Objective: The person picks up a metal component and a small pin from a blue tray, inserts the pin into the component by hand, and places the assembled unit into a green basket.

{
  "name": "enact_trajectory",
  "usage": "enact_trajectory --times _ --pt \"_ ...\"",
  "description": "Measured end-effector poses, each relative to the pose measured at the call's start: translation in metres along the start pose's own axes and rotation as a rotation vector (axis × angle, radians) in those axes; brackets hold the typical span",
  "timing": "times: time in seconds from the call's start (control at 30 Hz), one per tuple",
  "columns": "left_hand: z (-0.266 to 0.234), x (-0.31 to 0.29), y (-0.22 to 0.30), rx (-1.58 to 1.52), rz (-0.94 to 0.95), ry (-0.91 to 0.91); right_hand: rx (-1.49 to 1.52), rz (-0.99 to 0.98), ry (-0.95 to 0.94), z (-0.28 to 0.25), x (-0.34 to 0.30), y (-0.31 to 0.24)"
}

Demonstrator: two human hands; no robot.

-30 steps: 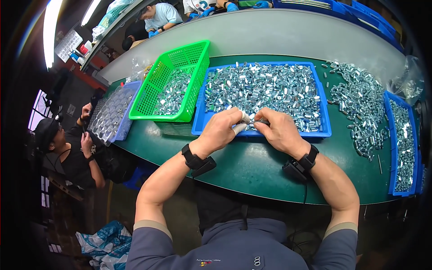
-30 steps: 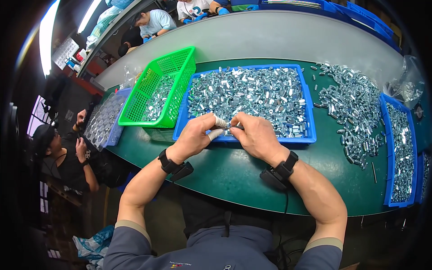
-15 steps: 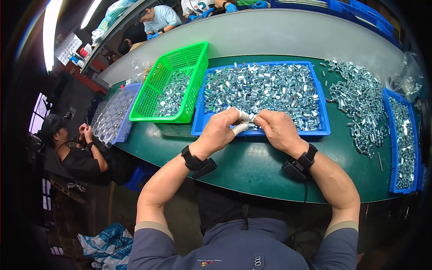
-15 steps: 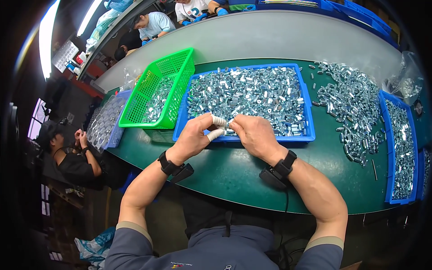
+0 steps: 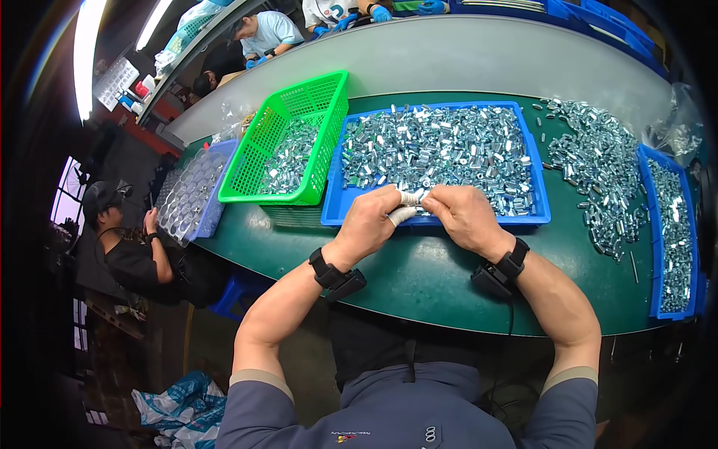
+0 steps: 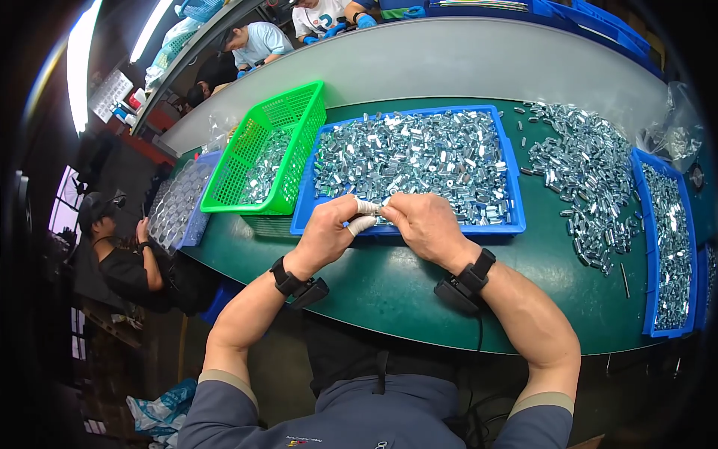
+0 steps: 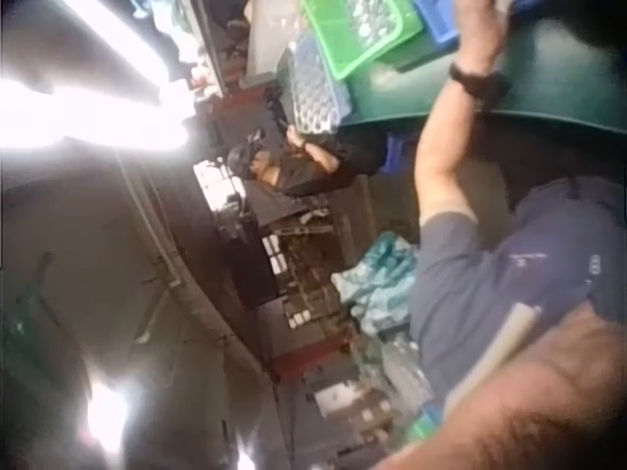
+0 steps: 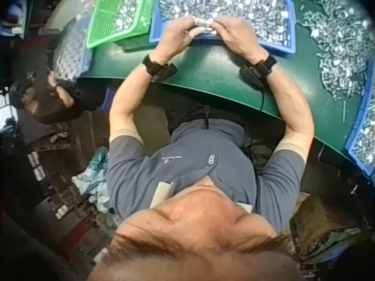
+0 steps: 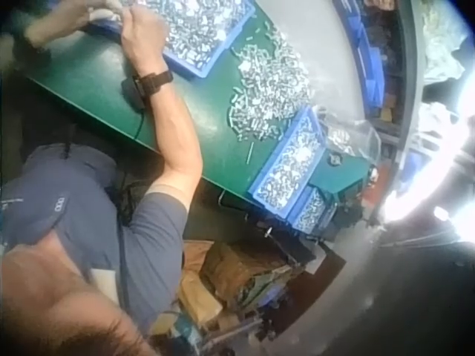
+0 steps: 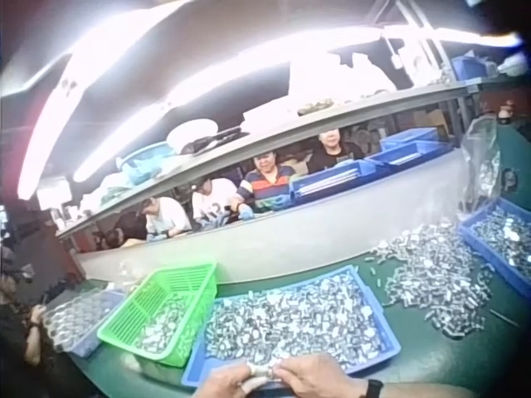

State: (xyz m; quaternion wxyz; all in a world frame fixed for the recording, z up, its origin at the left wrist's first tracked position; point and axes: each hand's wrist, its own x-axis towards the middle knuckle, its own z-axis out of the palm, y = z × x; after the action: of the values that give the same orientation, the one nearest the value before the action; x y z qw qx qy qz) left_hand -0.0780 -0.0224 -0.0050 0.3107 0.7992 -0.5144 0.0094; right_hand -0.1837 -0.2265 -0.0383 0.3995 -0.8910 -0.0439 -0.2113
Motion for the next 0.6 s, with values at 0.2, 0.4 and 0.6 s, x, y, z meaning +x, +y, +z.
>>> enact_trajectory --times 0.2,0.4,0.6 --pt "-0.009 -0.004 -0.005 -0.064 0.053 0.072 0.105 -0.177 0.19 0.002 0.001 -0.006" --pt "-0.082 -0.003 -0.032 0.105 -0.096 0.259 0.288 0.054 0.255 0.002 0.0 -0.002" --pt "-0.114 0.007 -0.053 0.464 0.095 0.291 0.303 0.108 0.236 0.001 0.0 -0.004"
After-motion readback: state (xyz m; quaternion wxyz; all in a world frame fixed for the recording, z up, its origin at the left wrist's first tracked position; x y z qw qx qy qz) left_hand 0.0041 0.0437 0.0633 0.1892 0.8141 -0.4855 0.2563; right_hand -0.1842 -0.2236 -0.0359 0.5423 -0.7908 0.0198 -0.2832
